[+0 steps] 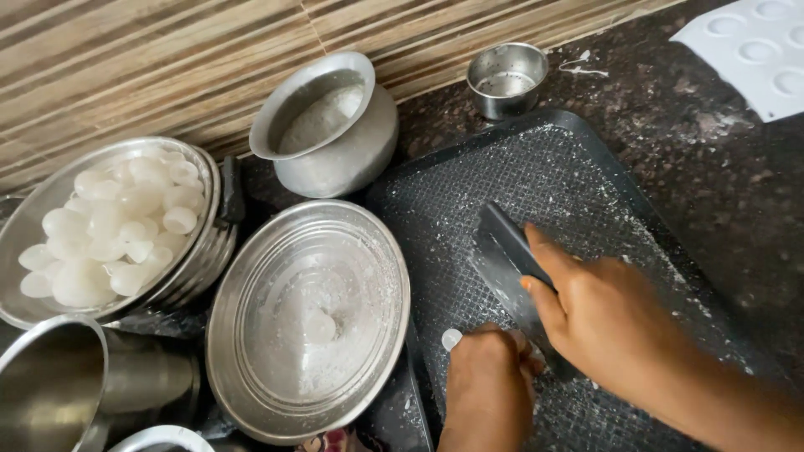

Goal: Chopping small white wax rounds on a textured work tray using a bench scraper tool.

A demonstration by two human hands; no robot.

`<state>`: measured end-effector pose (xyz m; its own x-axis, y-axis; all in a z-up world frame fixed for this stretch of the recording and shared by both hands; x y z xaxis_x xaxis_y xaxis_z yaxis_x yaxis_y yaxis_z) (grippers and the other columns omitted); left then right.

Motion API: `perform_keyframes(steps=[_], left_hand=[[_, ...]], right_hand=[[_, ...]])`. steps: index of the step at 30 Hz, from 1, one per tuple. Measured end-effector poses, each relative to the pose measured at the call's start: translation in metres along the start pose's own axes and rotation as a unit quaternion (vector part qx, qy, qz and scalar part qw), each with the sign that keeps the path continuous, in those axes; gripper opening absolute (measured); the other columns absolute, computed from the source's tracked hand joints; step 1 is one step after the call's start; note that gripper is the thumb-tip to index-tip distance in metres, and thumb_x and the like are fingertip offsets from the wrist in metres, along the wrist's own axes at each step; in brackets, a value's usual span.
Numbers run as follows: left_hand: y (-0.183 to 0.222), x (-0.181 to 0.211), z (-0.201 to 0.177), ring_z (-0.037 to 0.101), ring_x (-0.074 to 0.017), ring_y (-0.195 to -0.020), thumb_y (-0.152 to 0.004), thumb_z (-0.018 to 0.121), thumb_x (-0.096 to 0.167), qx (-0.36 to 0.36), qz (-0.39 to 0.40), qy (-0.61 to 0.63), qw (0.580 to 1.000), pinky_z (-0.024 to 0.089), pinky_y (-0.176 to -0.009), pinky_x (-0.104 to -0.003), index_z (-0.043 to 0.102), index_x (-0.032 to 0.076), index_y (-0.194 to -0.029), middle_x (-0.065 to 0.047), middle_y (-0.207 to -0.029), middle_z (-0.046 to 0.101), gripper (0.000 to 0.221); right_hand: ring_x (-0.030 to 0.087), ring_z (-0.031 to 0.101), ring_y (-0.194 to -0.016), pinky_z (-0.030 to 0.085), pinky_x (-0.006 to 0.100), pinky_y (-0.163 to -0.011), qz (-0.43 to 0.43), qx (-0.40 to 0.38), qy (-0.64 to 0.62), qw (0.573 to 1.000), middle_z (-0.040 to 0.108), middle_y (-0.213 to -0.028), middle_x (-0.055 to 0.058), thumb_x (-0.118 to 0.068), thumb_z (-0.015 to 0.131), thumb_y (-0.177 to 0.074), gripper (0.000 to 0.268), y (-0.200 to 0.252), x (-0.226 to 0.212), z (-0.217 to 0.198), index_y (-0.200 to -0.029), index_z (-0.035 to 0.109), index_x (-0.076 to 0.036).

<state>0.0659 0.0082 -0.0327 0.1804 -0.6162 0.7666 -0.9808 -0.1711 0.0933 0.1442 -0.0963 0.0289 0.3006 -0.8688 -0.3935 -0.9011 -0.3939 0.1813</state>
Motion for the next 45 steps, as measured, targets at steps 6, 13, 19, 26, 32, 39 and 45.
perform_keyframes(steps=[6,13,19,26,32,39,45], left_hand=[[0.0,0.004,-0.009,0.074,-0.0346,-0.081,-0.074,0.072,-0.002,-0.001,0.007,0.01,1.0,0.057,-0.079,-0.041,0.078,0.006,-0.079,-0.018,-0.086,0.074,0.012],[0.0,0.005,-0.013,0.075,-0.0302,-0.08,-0.076,0.078,0.006,-0.03,-0.039,0.011,0.999,0.058,-0.078,-0.039,0.078,0.005,-0.082,-0.016,-0.086,0.075,0.006],[-0.002,0.008,-0.014,0.075,-0.0309,-0.078,-0.075,0.082,0.011,-0.027,-0.038,-0.005,0.999,0.058,-0.076,-0.039,0.077,0.003,-0.084,-0.017,-0.085,0.074,0.013],[0.001,0.009,-0.012,0.075,-0.031,-0.079,-0.075,0.083,0.012,-0.03,-0.035,-0.005,0.999,0.057,-0.076,-0.039,0.077,0.003,-0.081,-0.017,-0.084,0.075,0.013],[0.0,0.009,-0.011,0.075,-0.0326,-0.078,-0.079,0.077,0.006,-0.025,-0.005,-0.05,0.998,0.058,-0.076,-0.04,0.075,0.002,-0.083,-0.019,-0.084,0.074,0.006],[0.002,0.013,-0.013,0.071,-0.0372,-0.084,-0.077,0.08,0.011,-0.019,0.002,-0.052,0.998,0.054,-0.079,-0.046,0.074,0.002,-0.085,-0.019,-0.091,0.073,0.014],[0.006,0.033,-0.014,0.071,-0.0351,-0.083,-0.076,0.077,0.012,-0.017,0.056,-0.086,0.995,0.055,-0.075,-0.045,0.068,0.004,-0.093,-0.016,-0.093,0.07,0.021]], right_hand=[[0.021,0.054,-0.033,0.047,0.038,-0.038,-0.019,-0.008,-0.031,0.999,0.064,-0.05,0.013,-0.028,0.063,-0.094,0.063,-0.012,-0.007,-0.014,-0.152,0.043,-0.01],[0.021,0.044,-0.031,0.036,0.04,-0.037,0.08,-0.024,-0.047,0.995,0.064,-0.044,0.01,-0.031,0.069,-0.096,0.067,0.007,0.027,-0.044,-0.157,0.044,-0.022],[0.019,0.047,-0.028,0.038,0.038,-0.036,0.047,0.028,-0.063,0.997,0.061,-0.041,0.013,-0.034,0.072,-0.091,0.072,0.026,0.029,-0.04,-0.157,0.047,-0.022],[0.018,0.047,-0.032,0.04,0.036,-0.04,0.085,-0.054,-0.038,0.994,0.06,-0.044,0.015,-0.039,0.07,-0.097,0.069,0.03,0.032,-0.021,-0.157,0.04,-0.023],[0.017,0.038,-0.032,0.034,0.038,-0.038,0.111,-0.045,-0.101,0.988,0.058,-0.041,0.016,-0.034,0.07,-0.097,0.067,0.027,0.036,-0.022,-0.157,0.042,-0.024],[0.018,0.049,-0.027,0.04,0.037,-0.035,0.067,-0.015,-0.04,0.997,0.063,-0.042,0.011,-0.036,0.071,-0.093,0.076,0.026,0.036,-0.037,-0.162,0.041,-0.027],[0.017,0.053,-0.027,0.042,0.035,-0.033,0.064,0.003,-0.057,0.996,0.067,-0.05,0.008,-0.034,0.074,-0.094,0.071,0.027,0.051,-0.041,-0.158,0.044,-0.022]])
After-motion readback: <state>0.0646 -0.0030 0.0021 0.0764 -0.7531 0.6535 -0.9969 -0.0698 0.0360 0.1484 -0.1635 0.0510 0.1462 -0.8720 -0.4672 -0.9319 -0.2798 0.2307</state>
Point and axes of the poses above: each hand's wrist, its own y-axis away from the middle knuckle, its own z-axis out of the palm, x = y × z, the point moved 7 cm from there along -y, towards the middle knuckle
